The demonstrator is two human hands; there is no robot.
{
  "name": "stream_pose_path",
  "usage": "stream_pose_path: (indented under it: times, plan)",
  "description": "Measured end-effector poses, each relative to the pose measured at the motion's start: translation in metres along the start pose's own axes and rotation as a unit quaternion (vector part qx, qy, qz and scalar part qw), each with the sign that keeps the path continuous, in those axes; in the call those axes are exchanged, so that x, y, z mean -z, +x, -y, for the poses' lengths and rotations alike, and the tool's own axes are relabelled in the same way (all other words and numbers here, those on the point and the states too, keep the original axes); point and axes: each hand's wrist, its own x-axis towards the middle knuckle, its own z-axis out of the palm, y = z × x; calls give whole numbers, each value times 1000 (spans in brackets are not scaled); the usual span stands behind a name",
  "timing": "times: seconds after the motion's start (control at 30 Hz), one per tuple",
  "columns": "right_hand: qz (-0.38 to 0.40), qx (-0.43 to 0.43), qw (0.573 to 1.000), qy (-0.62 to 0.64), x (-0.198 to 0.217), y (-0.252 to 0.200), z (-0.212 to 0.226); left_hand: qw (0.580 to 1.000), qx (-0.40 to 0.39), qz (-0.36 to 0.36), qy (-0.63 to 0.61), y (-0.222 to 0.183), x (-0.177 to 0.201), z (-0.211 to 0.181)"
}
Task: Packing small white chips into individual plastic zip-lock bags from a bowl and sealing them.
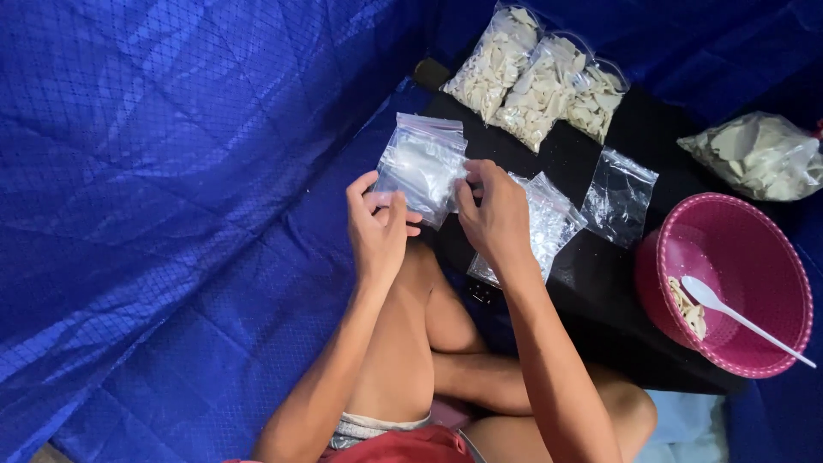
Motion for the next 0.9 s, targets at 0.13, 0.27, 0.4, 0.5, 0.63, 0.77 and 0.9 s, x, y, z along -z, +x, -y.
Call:
stream_pose_path:
  times: [0.13, 0.27, 0.4, 0.5, 0.63, 0.77, 0.9]
  plan:
    - [4, -1, 1000, 15, 1, -1, 0, 1000, 4, -10, -8, 6, -12, -4]
    - [-5, 0, 998, 67, 7, -5, -1, 1000, -4, -10, 20, 11, -23, -6]
    - [-55, -18, 992, 112, 17, -9, -5, 993, -119, 11, -5, 10, -29, -19]
    - [-44, -64, 943, 322, 24, -24, -3, 977, -178, 75, -89, -2, -38, -60]
    - [29, -210, 762, 611, 28, -31, -4, 966, -211, 138, -59, -5, -20, -65]
    - [3, -205, 740, 641, 22, -31, -43, 956, -128, 256, 60, -28, 2, -54]
    - [-9, -186, 742, 644, 21, -41, -59, 905, -108, 323, 256, -37, 10, -56]
